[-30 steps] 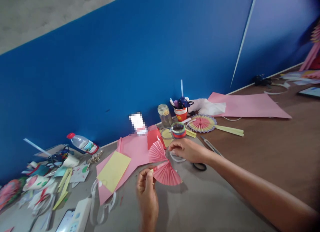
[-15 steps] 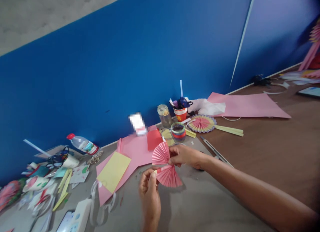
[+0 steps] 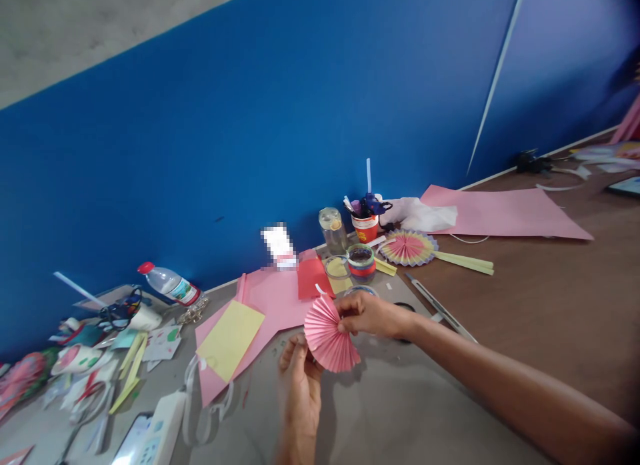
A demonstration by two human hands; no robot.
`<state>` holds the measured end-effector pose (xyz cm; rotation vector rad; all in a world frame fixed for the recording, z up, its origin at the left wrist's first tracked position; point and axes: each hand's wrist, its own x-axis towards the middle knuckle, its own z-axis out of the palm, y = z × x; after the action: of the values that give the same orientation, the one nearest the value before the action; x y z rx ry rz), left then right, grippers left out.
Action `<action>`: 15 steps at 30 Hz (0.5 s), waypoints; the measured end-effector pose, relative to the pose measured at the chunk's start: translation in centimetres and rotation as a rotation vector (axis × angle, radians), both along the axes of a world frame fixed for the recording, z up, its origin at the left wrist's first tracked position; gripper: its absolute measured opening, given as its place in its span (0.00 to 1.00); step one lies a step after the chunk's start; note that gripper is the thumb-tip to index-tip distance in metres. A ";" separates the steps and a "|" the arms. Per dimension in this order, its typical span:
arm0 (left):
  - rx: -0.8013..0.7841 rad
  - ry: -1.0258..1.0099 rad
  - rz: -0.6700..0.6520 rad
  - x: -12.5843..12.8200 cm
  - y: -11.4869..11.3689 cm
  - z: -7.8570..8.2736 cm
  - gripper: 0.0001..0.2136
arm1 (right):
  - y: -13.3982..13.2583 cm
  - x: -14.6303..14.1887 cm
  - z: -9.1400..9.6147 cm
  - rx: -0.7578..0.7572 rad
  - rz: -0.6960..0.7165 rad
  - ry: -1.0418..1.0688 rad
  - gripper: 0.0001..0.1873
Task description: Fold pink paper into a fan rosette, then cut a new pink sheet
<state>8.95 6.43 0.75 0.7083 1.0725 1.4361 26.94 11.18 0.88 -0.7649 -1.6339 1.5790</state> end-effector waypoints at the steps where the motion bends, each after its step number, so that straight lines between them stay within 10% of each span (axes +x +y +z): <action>1: -0.017 -0.034 -0.007 0.0 -0.1 0.0 0.12 | -0.1 -0.1 0.1 0.009 -0.023 -0.014 0.08; 15: -0.076 -0.130 -0.004 0.4 -0.3 0.6 0.13 | -1.1 -1.1 0.8 0.131 -0.200 -0.037 0.05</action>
<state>9.34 6.13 1.38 0.5551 1.0181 1.4105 25.85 10.05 1.65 -0.8633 -1.6154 1.3122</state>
